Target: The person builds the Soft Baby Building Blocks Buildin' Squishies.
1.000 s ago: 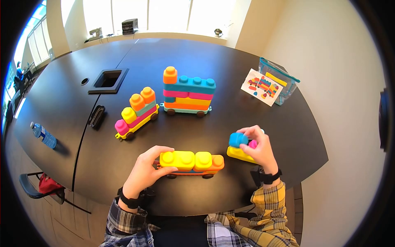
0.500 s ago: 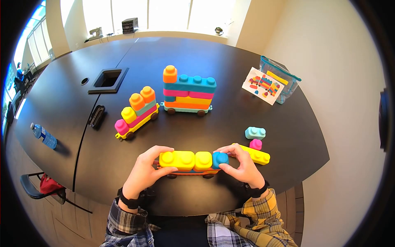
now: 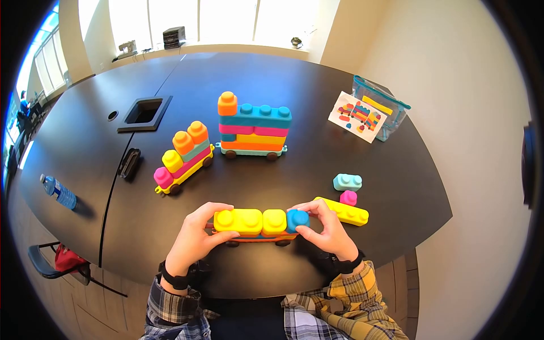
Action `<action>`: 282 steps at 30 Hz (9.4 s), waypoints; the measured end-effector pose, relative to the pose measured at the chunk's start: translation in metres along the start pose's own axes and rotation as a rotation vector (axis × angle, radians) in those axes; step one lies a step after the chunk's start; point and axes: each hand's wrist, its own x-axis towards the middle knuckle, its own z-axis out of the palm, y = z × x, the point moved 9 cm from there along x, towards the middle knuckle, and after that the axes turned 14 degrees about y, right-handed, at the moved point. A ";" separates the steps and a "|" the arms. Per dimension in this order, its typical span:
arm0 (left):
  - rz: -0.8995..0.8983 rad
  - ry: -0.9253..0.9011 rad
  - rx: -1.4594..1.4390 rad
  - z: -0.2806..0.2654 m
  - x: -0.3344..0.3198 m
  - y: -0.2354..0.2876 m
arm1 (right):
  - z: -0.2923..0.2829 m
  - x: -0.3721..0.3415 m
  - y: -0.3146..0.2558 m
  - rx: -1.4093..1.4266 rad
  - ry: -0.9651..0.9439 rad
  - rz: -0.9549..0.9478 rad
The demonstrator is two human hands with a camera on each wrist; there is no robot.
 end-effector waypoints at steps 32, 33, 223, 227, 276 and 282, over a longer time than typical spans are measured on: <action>0.007 0.000 0.010 0.001 0.000 0.004 | -0.153 -0.056 0.059 -0.963 0.240 0.185; 0.014 -0.007 0.013 0.002 -0.001 0.004 | -0.154 -0.057 0.059 -0.961 0.239 0.182; 0.224 -0.161 0.008 0.183 0.179 -0.013 | -0.117 0.037 0.098 -0.400 0.212 0.290; 0.355 -0.140 0.056 0.160 0.156 0.004 | -0.117 0.036 0.082 -0.503 0.130 0.227; -0.098 1.028 0.234 -0.280 -0.089 -0.081 | -0.212 -0.149 -0.030 -0.571 1.211 -0.136; -0.053 0.594 0.875 -0.277 0.054 -0.173 | -0.195 -0.130 -0.040 -0.548 1.164 -0.157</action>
